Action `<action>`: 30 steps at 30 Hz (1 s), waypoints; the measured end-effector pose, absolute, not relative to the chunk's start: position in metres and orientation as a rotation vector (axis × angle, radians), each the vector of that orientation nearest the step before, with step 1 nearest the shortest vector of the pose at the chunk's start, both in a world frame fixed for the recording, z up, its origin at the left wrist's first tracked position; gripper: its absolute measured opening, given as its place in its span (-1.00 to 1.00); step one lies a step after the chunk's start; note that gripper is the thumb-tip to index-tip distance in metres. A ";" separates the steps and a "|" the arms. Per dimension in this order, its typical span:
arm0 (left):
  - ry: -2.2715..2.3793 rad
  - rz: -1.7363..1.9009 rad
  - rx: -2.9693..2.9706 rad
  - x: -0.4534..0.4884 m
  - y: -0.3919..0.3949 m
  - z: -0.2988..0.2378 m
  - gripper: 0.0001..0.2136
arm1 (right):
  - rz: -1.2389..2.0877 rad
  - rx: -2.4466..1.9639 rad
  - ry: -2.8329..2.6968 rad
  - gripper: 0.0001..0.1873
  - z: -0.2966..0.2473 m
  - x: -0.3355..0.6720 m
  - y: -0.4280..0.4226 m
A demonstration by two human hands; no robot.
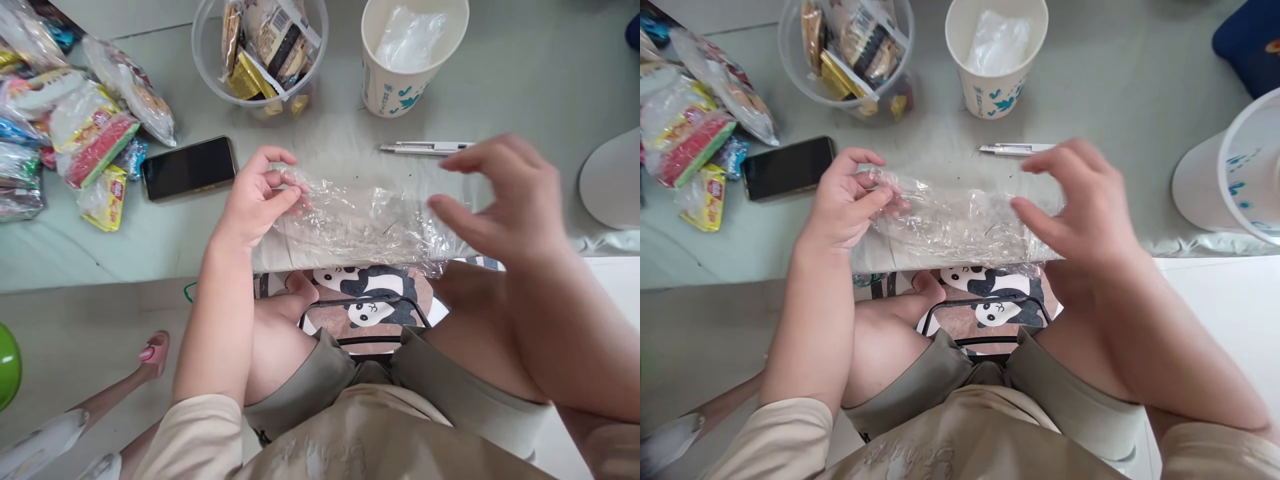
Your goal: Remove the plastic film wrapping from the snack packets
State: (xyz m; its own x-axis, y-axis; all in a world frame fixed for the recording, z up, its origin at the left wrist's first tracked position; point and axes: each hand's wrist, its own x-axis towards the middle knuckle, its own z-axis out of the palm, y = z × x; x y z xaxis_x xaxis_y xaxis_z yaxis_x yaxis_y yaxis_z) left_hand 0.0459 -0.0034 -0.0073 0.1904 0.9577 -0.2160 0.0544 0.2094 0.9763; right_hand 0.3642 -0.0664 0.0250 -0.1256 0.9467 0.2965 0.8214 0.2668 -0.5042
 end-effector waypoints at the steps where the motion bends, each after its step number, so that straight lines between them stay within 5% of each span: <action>1: 1.143 0.879 1.164 0.046 -0.003 -0.007 -0.68 | 0.402 -1.501 -2.017 -0.53 0.021 0.356 -0.058; 5: 1.055 0.882 1.151 0.045 -0.003 -0.005 -0.66 | 0.795 -1.554 -2.090 -0.20 0.003 0.323 -0.034; 9: 1.174 0.885 1.032 0.045 -0.002 -0.005 -0.68 | 0.762 -1.659 -2.127 -0.75 -0.004 0.310 -0.031; 14: 1.304 0.903 1.121 0.043 0.002 -0.011 -0.75 | 0.988 -1.569 -2.096 -0.45 0.008 0.314 -0.038; 20: 1.446 1.352 0.932 0.042 0.012 -0.003 -0.71 | 1.222 -1.636 -1.749 -0.41 0.008 0.327 -0.046; 25: 1.258 1.131 0.740 0.065 -0.009 -0.005 -0.72 | 1.377 -1.534 -1.290 -0.42 -0.005 0.327 -0.054; 30: 1.094 0.807 0.803 0.082 -0.042 -0.013 -0.22 | 1.483 -1.322 -1.126 -0.48 -0.003 0.317 -0.060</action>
